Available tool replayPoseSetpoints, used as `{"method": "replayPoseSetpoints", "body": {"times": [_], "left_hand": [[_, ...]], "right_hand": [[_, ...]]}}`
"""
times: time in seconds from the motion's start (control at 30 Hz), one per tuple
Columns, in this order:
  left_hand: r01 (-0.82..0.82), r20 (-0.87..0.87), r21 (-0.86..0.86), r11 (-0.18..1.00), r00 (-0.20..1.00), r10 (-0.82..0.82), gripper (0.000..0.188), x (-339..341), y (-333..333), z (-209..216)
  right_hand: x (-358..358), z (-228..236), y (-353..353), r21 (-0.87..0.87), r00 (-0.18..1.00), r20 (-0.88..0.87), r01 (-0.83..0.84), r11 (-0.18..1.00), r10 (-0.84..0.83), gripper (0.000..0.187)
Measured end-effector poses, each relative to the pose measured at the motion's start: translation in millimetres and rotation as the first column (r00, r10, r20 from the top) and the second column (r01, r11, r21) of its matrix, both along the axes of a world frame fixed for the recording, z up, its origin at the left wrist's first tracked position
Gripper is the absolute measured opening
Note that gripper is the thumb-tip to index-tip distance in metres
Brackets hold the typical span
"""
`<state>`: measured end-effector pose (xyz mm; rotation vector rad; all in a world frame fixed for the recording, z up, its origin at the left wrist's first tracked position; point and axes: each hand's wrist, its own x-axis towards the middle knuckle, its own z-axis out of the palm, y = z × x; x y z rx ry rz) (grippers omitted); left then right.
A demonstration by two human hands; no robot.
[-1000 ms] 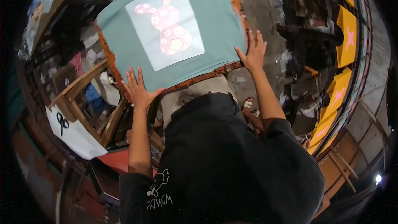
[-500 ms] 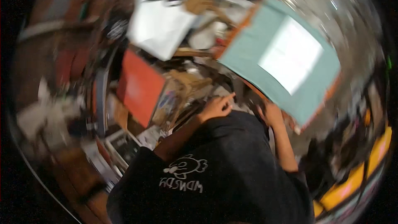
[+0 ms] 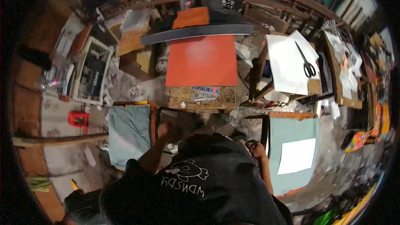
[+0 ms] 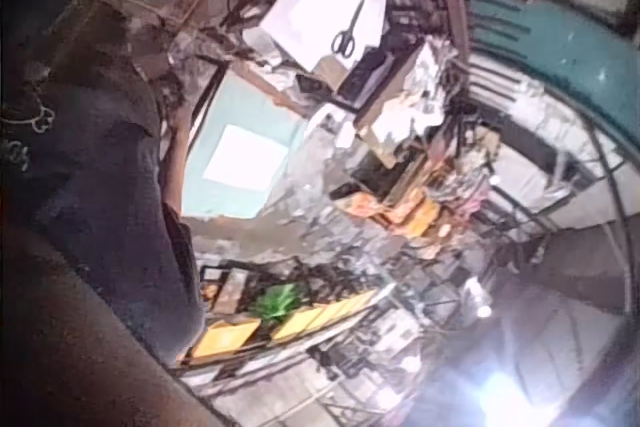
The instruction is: The person repeatedly assembles small decorative items by placing a paper cutout onto a light blue fabric, folding the fabric over a wooden frame, and wiping the surface with a cloth. The person handles the items one at a time, repeatedly resetting and reassembling them on a cluttered workbench.
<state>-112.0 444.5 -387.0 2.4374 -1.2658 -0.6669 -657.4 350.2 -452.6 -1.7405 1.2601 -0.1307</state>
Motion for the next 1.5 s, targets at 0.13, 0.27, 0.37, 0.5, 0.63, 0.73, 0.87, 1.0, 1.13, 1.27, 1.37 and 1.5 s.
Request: {"method": "replayPoseSetpoints", "body": {"times": [0.13,0.27,0.37,0.5,0.63,0.73,0.87,1.0,1.13,1.27,1.37,1.5], "left_hand": [[-0.323,0.134,-0.125,0.938,0.931,0.338,0.047,76,41,-33],[-0.403,0.297,-0.113,0.908,0.858,0.418,0.057,138,19,-56],[-0.462,0.334,0.023,0.887,0.839,0.429,0.068,146,26,-56],[-0.477,0.409,0.052,0.877,0.811,0.417,0.074,158,31,-75],[-0.404,0.281,-0.012,0.915,0.876,0.391,0.062,165,21,-48],[-0.267,0.333,-0.062,0.962,0.903,0.272,0.053,179,39,-61],[-0.129,0.182,-0.230,0.965,0.968,0.173,0.058,191,55,-72],[0.061,0.186,-0.257,0.965,0.982,-0.013,0.053,221,71,-126],[-0.120,-0.032,-0.268,0.956,0.993,0.115,0.049,213,58,-105],[-0.253,-0.107,-0.424,0.870,0.968,0.229,0.044,205,51,-48],[-0.512,-0.182,-0.300,0.805,0.859,0.479,0.039,194,63,-28],[-0.883,-0.593,-0.098,0.459,0.422,0.686,0.023,177,113,-40]], "right_hand": [[-16,-117,8,-0.267,0.922,0.101,-0.336,0.903,0.373,0.031],[38,-105,26,0.057,0.954,0.209,-0.231,0.971,0.214,0.031],[66,-87,22,0.408,0.987,0.127,0.035,0.912,-0.095,0.031],[92,-69,14,0.481,0.977,0.068,0.148,0.864,-0.204,0.031],[107,-60,20,0.492,0.966,0.043,0.200,0.847,-0.253,0.031],[111,-57,18,0.517,0.962,0.050,0.205,0.831,-0.268,0.031],[112,-62,15,0.565,0.954,0.064,0.208,0.798,-0.294,0.032],[107,-75,8,0.680,0.925,0.084,0.219,0.700,-0.371,0.032],[123,-65,-28,0.613,0.957,0.070,0.182,0.769,-0.282,0.032],[138,-54,-49,0.448,0.993,0.103,0.008,0.894,-0.060,0.034],[141,-59,-59,0.579,0.976,0.131,0.065,0.813,-0.171,0.034],[196,-36,-62,0.149,0.899,0.009,-0.434,0.889,0.437,0.022]]}}
